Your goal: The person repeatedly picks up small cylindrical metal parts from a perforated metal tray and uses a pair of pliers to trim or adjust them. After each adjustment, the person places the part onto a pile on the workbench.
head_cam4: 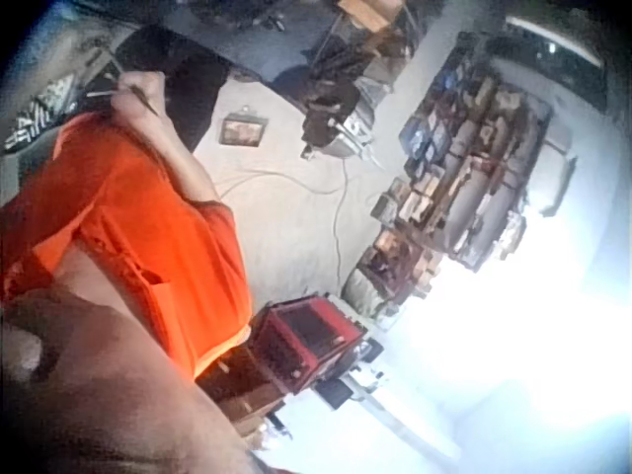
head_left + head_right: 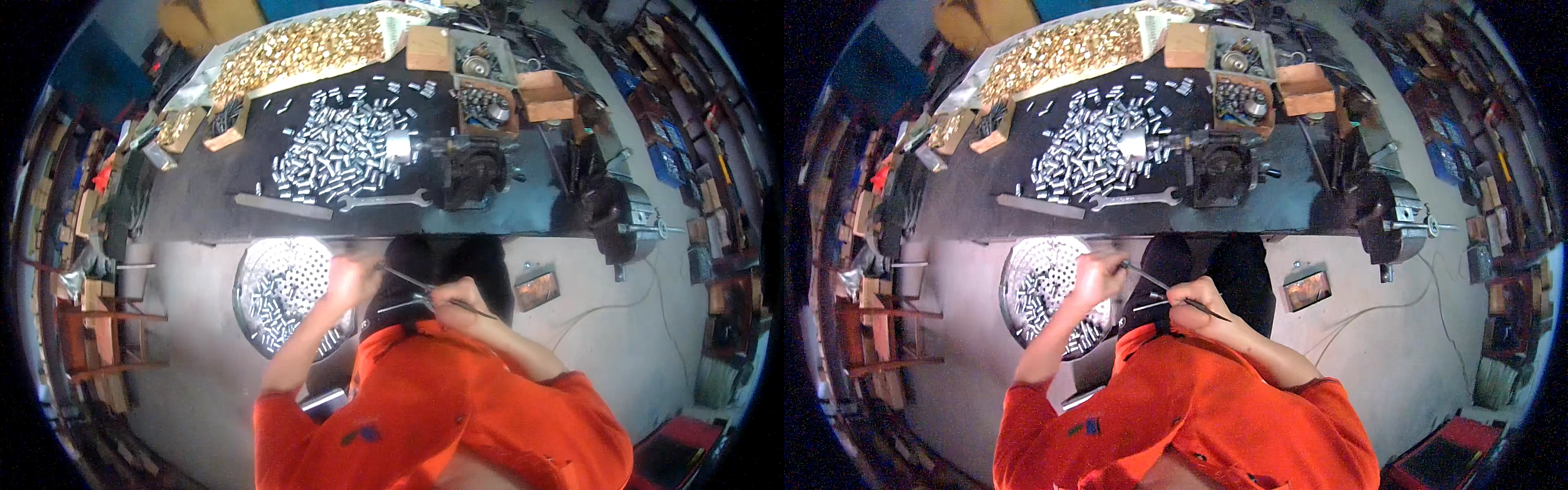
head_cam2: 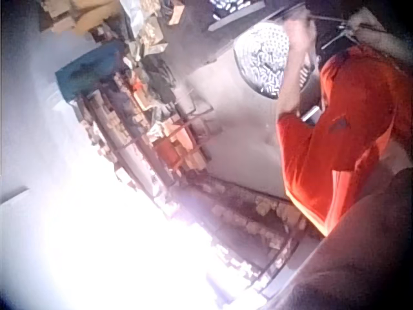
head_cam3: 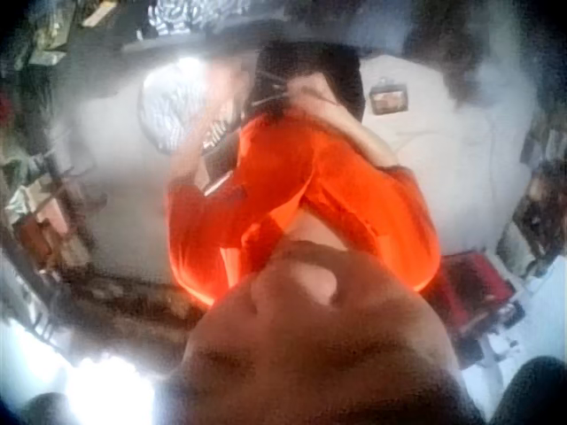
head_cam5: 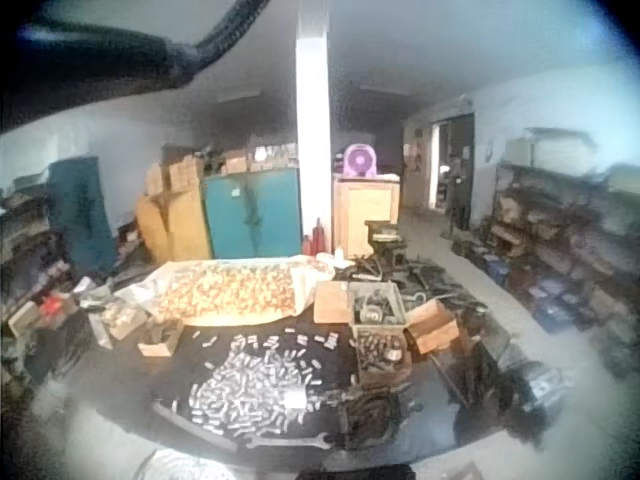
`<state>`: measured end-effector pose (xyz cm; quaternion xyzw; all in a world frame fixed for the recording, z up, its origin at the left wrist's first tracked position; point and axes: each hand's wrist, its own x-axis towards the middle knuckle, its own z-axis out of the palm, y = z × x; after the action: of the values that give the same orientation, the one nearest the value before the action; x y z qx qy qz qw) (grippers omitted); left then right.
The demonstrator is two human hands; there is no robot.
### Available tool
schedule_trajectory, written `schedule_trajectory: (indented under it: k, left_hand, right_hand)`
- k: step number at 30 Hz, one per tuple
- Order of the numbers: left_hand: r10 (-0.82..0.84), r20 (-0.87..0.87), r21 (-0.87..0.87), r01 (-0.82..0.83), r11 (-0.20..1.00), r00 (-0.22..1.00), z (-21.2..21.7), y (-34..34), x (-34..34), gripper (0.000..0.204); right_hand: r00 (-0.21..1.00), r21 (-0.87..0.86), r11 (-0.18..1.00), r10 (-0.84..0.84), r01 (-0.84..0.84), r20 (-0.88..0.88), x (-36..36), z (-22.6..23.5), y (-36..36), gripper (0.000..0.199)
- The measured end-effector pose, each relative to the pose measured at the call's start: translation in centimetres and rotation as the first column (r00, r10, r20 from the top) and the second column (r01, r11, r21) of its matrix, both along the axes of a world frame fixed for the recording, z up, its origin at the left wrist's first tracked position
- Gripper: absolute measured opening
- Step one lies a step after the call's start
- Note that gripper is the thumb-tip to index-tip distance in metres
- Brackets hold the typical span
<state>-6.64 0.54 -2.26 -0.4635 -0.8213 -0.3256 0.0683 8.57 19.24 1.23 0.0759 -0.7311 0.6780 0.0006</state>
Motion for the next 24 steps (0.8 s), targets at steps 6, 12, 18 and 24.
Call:
schedule_trajectory:
  k: [6, 12, 18, 24]
  left_hand:
    - [0.255, -0.118, -0.152, -0.271, 0.951, 0.96, 2.6, 1.7, -10.5, 0.022]
    - [0.125, 0.484, 0.34, -0.317, 0.885, 0.866, 4.2, 2.5, -17.8, 0.036]
    - [0.265, 0.303, 0.215, -0.337, 0.917, 0.915, -3.0, -9.4, -15.1, 0.028]
    - [0.59, 0.264, 0.135, -0.635, 0.761, 0.763, -15.1, -21.6, -8.5, 0.019]
  right_hand:
    - [0.998, -0.022, 1.0, 0.019, -0.018, 0.052, 1.4, 3.2, 1.2, 0.019]
    - [0.996, -0.025, 0.999, -0.026, 0.024, -0.09, 1.9, 3.5, -0.2, 0.017]
    - [0.994, -0.045, 0.999, -0.019, 0.015, -0.107, 2.3, 2.5, -0.6, 0.017]
    - [0.993, -0.027, 1.0, -0.016, 0.013, -0.119, 1.9, 2.6, -1.3, 0.016]
